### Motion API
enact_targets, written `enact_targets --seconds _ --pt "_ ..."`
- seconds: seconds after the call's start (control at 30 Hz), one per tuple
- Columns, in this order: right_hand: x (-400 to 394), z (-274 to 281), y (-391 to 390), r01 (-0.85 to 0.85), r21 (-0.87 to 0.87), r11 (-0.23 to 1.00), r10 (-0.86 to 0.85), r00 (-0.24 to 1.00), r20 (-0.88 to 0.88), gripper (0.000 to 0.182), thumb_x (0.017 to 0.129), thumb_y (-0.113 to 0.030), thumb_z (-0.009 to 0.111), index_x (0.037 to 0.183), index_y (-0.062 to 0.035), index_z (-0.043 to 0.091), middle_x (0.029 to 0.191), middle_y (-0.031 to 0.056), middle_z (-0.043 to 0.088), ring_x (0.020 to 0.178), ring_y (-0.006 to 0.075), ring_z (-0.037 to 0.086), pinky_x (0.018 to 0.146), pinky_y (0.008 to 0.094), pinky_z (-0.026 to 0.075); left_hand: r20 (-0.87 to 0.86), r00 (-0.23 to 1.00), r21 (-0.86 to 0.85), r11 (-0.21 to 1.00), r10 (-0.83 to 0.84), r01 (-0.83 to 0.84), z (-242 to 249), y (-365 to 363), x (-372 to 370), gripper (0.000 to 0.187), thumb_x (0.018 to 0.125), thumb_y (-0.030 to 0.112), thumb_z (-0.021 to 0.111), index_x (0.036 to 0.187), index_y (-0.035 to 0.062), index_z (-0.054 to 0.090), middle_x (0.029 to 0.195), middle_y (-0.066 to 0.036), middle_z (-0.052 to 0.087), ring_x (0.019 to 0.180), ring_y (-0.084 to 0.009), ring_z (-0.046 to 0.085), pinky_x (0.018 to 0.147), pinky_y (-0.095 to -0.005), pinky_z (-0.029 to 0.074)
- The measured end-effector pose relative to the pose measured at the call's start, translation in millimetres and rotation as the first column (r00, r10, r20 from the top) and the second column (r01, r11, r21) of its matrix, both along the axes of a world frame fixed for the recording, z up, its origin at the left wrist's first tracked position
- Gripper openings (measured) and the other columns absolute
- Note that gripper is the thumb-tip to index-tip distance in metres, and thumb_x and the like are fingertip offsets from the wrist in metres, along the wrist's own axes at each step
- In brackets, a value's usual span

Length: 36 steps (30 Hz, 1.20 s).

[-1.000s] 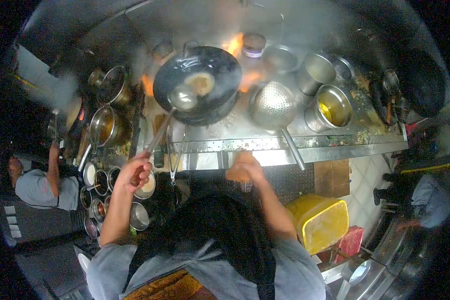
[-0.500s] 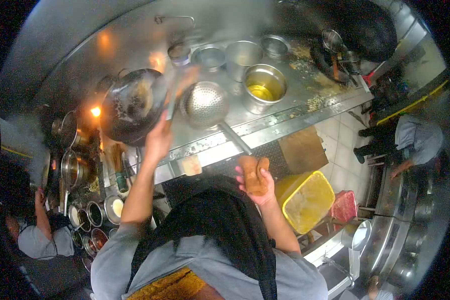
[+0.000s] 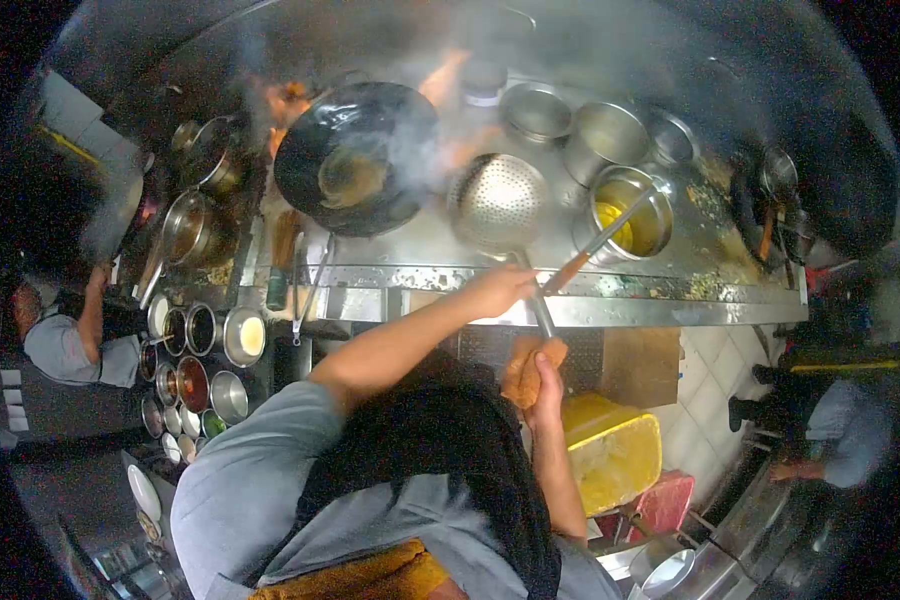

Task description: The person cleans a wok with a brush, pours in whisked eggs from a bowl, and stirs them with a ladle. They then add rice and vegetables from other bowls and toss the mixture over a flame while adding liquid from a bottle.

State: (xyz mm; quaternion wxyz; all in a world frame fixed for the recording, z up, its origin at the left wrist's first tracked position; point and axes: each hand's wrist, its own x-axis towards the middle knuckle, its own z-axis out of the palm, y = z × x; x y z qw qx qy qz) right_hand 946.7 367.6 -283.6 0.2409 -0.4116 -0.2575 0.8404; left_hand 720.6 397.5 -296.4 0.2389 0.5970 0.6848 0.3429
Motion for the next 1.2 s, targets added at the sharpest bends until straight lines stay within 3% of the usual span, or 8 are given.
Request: enact_targets --seconds 0.1,0.23,0.43,0.67,0.8,0.87,1.03,1.2 --pt "-61 8 -1 -0.105 -0.003 0.994 0.105 0.993 0.046 0.048 0.093 -0.038 0.057 0.125 -0.0026 0.053 0.108 0.0112 0.064 0.093 0.0238 0.064 0.077 0.0366 0.054 0.254 0.922 -0.058 0.957 0.291 -0.286 -53 -109 -94 0.028 0.089 0.018 0.059 0.112 0.0052 0.067 0.11 -0.017 0.067 0.098 -0.0311 0.065 0.087 -0.0392 0.05" --pt "-178 -19 -9 -0.299 -0.068 0.952 0.297 0.954 -0.03 0.048 0.092 -0.041 0.058 0.123 -0.0048 0.054 0.106 0.0106 0.064 0.091 0.0234 0.065 0.079 0.0382 0.055 -0.432 0.598 -0.28 0.529 0.675 -0.801 -58 -263 -250 0.032 0.086 0.017 0.051 0.113 0.0073 0.066 0.103 -0.02 0.067 0.1 -0.0366 0.063 0.085 -0.0453 0.052" --pt "-359 -10 -35 -0.514 -0.119 0.849 0.522 0.852 0.04 0.045 0.092 -0.049 0.054 0.115 -0.011 0.055 0.103 0.0077 0.065 0.09 0.0235 0.065 0.073 0.0391 0.053 -0.529 0.618 -0.634 0.213 0.581 -0.744 -105 -345 -334 0.095 0.079 0.033 0.065 0.151 0.0044 0.011 0.122 -0.028 0.057 0.111 -0.0428 0.059 0.093 -0.0477 0.049" --pt "-458 -60 -64 -0.125 -0.304 0.944 0.1 0.99 -0.097 0.027 0.089 -0.019 0.057 0.107 0.0007 0.051 0.097 0.0149 0.062 0.079 0.0309 0.064 0.064 0.0464 0.057 -0.17 0.559 -0.297 0.499 0.811 -0.814 -123 -386 -328 0.081 0.078 0.03 0.067 0.143 -0.0004 0.03 0.115 -0.027 0.06 0.102 -0.0416 0.061 0.089 -0.0463 0.048" --pt "-436 -47 -74 -0.012 -0.242 0.97 -0.017 0.993 -0.115 0.023 0.085 -0.004 0.051 0.106 0.0047 0.046 0.096 0.0198 0.059 0.08 0.0346 0.063 0.071 0.0534 0.057 0.032 0.431 -0.068 0.432 0.902 -0.899 10 -376 -294 0.077 0.075 0.019 0.073 0.139 -0.0024 0.036 0.109 -0.024 0.062 0.093 -0.0312 0.064 0.083 -0.0388 0.05" --pt "-407 -19 -89 -0.028 -0.233 0.972 -0.002 0.992 -0.128 0.023 0.085 -0.004 0.05 0.107 0.0043 0.045 0.096 0.0204 0.059 0.081 0.0354 0.063 0.071 0.0536 0.057 -0.133 0.629 0.188 0.643 0.766 -0.743 52 -391 -317 0.077 0.074 0.013 0.075 0.141 0.0007 0.038 0.105 -0.021 0.064 0.092 -0.0258 0.064 0.08 -0.0365 0.051" --pt "-365 59 -117 -0.02 -0.418 0.908 -0.051 0.986 -0.158 0.016 0.087 -0.008 0.047 0.1 0.0013 0.051 0.096 0.0185 0.061 0.086 0.0321 0.063 0.072 0.0473 0.056 -0.531 0.736 -0.003 0.867 0.42 -0.498 233 -333 -330 0.067 0.072 0.014 0.077 0.134 0.0101 0.051 0.102 -0.022 0.066 0.088 -0.0368 0.066 0.08 -0.0422 0.052" --pt "-350 98 -121 0.006 -0.602 0.799 -0.174 0.959 -0.222 0.018 0.09 -0.015 0.049 0.104 -0.0038 0.053 0.097 0.0127 0.065 0.088 0.0273 0.064 0.071 0.0423 0.055 -0.874 0.462 -0.355 0.845 -0.149 -0.4 320 -238 -315 0.057 0.069 0.022 0.075 0.124 0.015 0.062 0.095 -0.019 0.069 0.088 -0.035 0.067 0.081 -0.0446 0.054"
